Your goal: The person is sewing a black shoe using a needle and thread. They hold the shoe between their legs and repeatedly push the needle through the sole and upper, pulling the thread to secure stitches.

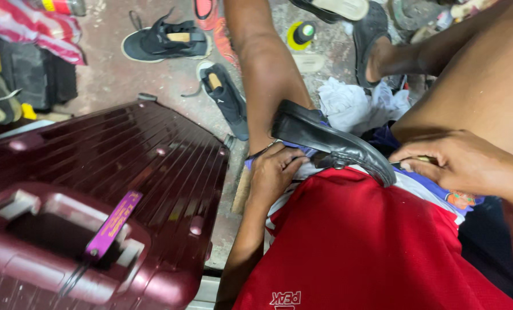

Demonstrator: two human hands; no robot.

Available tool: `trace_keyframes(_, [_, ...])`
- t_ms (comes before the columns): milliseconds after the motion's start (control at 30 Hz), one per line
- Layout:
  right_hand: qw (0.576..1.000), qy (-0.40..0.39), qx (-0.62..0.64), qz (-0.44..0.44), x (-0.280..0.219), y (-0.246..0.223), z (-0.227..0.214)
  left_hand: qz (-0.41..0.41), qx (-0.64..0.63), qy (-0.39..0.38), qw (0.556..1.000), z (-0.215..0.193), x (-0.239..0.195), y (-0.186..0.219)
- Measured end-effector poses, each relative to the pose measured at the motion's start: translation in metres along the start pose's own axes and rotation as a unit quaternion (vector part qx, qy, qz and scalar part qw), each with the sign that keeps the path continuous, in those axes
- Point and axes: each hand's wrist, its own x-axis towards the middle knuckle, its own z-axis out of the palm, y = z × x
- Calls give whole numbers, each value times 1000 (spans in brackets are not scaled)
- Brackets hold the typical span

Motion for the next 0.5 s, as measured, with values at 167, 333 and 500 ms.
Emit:
trace_keyframes(167, [982, -122, 27, 140, -6, -26, -15, -70, -1, -43, 997, -5, 6, 4])
trace_keyframes(333, [971, -142, 75, 179, -10, -38, -16, 49, 48, -14, 998, -18, 3, 5])
trace_keyframes(500, [993, -52, 95, 52, -10, -28, -11, -89, -291, -24, 952, -9, -6, -16])
